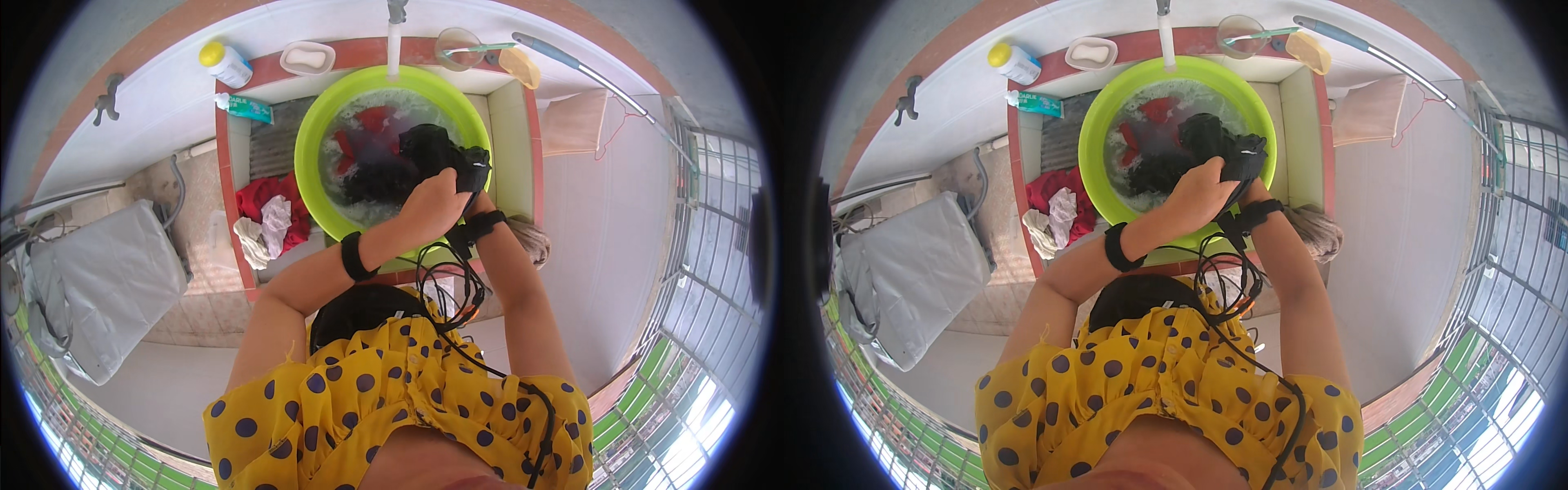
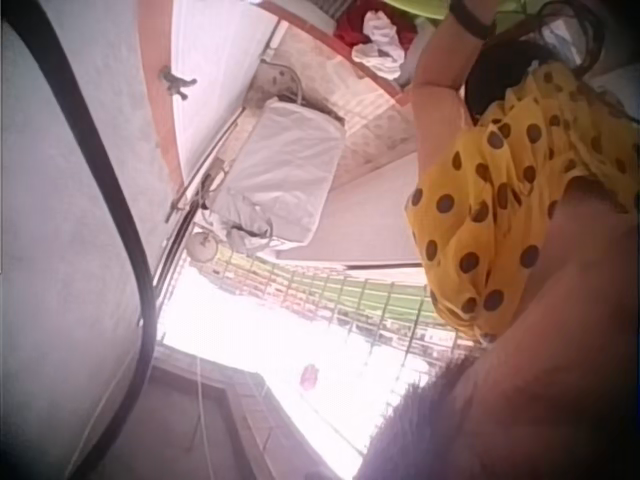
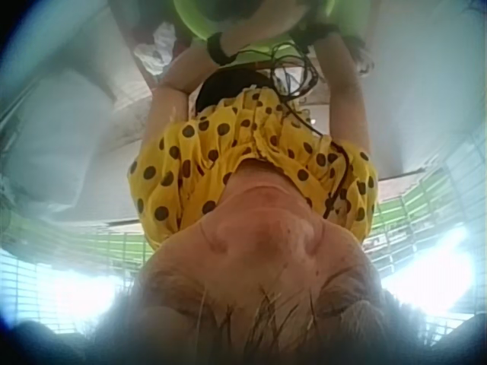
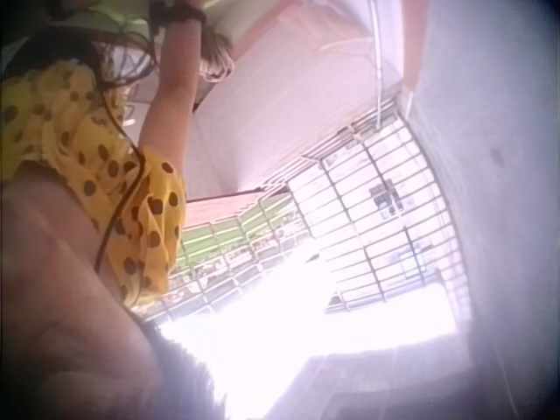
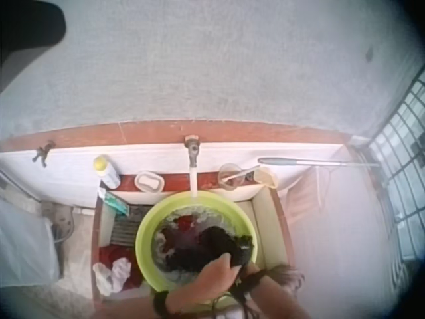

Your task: The person washes clothes by hand in a green basin filled with soapy water. They scrub and rinse a white cloth, then a black garment, repeatedly submerging and wringing them out.

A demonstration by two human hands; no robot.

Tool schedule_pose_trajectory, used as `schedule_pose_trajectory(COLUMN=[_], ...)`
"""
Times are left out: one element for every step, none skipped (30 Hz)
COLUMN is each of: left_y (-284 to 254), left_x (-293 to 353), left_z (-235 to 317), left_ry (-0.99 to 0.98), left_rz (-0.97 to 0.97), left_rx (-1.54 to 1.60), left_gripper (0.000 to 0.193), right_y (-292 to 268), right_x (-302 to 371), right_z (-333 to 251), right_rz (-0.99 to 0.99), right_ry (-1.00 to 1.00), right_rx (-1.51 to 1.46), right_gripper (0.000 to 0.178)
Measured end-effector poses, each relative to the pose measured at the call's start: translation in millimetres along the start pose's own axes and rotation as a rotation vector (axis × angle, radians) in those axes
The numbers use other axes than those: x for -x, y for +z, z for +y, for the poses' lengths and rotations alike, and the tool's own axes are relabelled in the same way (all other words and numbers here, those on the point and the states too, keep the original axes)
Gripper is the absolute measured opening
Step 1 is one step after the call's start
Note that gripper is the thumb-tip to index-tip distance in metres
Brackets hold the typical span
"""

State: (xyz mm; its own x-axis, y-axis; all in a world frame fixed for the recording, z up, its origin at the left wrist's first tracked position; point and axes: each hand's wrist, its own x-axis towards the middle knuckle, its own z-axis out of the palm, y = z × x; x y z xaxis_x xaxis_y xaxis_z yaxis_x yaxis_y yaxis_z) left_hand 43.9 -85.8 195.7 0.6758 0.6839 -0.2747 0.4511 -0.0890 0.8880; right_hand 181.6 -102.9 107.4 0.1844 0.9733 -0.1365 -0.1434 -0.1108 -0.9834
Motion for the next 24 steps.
schedule_pose_trajectory(left_y=[3.2, 2.6, 0.6, -1.8, -5.4, -10.5, -15.5, -17.9, -19.7, -21.6, -37.8, -43.8, -47.6, -51.5, -57.0, -63.1, -70.0, -76.1, -85.9, -94.0, -102.8, -106.3, -108.7, -114.6], left_x=[0.7, 0.1, -1.7, -3.9, -7.1, -11.1, -14.7, -18.3, -21.8, -22.7, -20.2, -20.4, -25.1, -28.6, -35.2, -43.8, -51.1, -55.5, -54.1, -53.7, -57.6, -54.1, -53.0, -50.7], left_z=[-2.7, -2.8, -3.0, -3.7, -4.7, -6.8, -9.6, -15.9, -25.2, -34.3, -19.7, -29.6, -46.6, -65.0, -83.4, -102.2, -124.8, -140.9, -146.7, -150.3, -165.9, -170.7, -171.6, -176.6], left_ry=[0.031, 0.023, 0.015, 0.006, 0.006, 0.005, 0.004, 0.056, 0.109, 0.161, 0.056, 0.092, 0.129, 0.157, 0.107, 0.059, 0.015, -0.029, -0.145, -0.252, -0.377, -0.475, -0.563, -0.652], left_rz=[0.014, 0.008, 0.004, -0.001, -0.015, -0.028, -0.041, -0.014, 0.011, 0.036, -0.110, -0.116, -0.123, -0.125, -0.107, -0.087, -0.039, 0.004, 0.070, 0.129, 0.141, 0.133, 0.120, 0.117], left_rx=[-0.003, 0.029, 0.061, 0.092, 0.072, 0.052, 0.031, -0.007, -0.046, -0.085, -0.003, -0.089, -0.175, -0.261, -0.352, -0.443, -0.542, -0.637, -0.589, -0.534, -0.197, 0.047, 0.293, 0.538], left_gripper=[0.029, 0.029, 0.030, 0.030, 0.032, 0.033, 0.034, 0.036, 0.037, 0.039, 0.045, 0.046, 0.047, 0.048, 0.042, 0.036, 0.032, 0.028, 0.028, 0.028, 0.035, 0.040, 0.045, 0.050], right_y=[-0.4, -1.6, -1.9, -3.8, -5.5, -7.6, -9.1, -11.6, -13.8, -16.3, -26.3, -27.9, -29.2, -25.6, -33.4, -41.1, -40.9, -39.2, -31.0, -31.4, -36.8, -48.2, -72.1, -63.8], right_x=[-1.1, -2.2, -2.4, -3.1, -2.4, -0.2, 1.3, 2.7, 2.4, 4.8, 4.9, 1.8, 5.2, 7.0, 10.8, 14.7, 14.2, 16.2, 22.2, 28.0, 30.5, 29.9, 35.7, 41.4], right_z=[-1.9, -3.4, -5.4, -6.7, -8.9, -11.3, -12.5, -11.3, -8.1, -4.5, 9.7, 14.7, 19.5, 16.5, 23.8, 30.9, 22.9, 8.3, -21.6, -50.2, -76.9, -102.4, -112.4, -143.3], right_rz=[-0.019, -0.045, -0.066, -0.093, -0.123, -0.145, -0.165, -0.184, -0.195, -0.214, -0.216, -0.173, -0.080, 0.008, -0.051, -0.111, -0.260, -0.402, -0.383, -0.301, -0.228, -0.239, -0.249, -0.167], right_ry=[-0.040, -0.096, -0.154, -0.221, -0.286, -0.345, -0.394, -0.404, -0.367, -0.304, -0.076, 0.136, 0.395, 0.653, 0.656, 0.658, 0.670, 0.677, 0.648, 0.618, 0.591, 0.522, 0.349, 0.263], right_rx=[0.091, 0.213, 0.329, 0.450, 0.564, 0.661, 0.738, 0.757, 0.731, 0.685, 0.434, 0.178, -0.222, -0.627, -0.379, -0.131, 0.151, 0.434, 0.081, 0.083, 0.084, 0.353, 0.671, 0.662], right_gripper=[0.018, 0.018, 0.018, 0.018, 0.018, 0.019, 0.019, 0.019, 0.019, 0.020, 0.022, 0.025, 0.026, 0.027, 0.027, 0.027, 0.026, 0.025, 0.026, 0.027, 0.029, 0.032, 0.038, 0.043])
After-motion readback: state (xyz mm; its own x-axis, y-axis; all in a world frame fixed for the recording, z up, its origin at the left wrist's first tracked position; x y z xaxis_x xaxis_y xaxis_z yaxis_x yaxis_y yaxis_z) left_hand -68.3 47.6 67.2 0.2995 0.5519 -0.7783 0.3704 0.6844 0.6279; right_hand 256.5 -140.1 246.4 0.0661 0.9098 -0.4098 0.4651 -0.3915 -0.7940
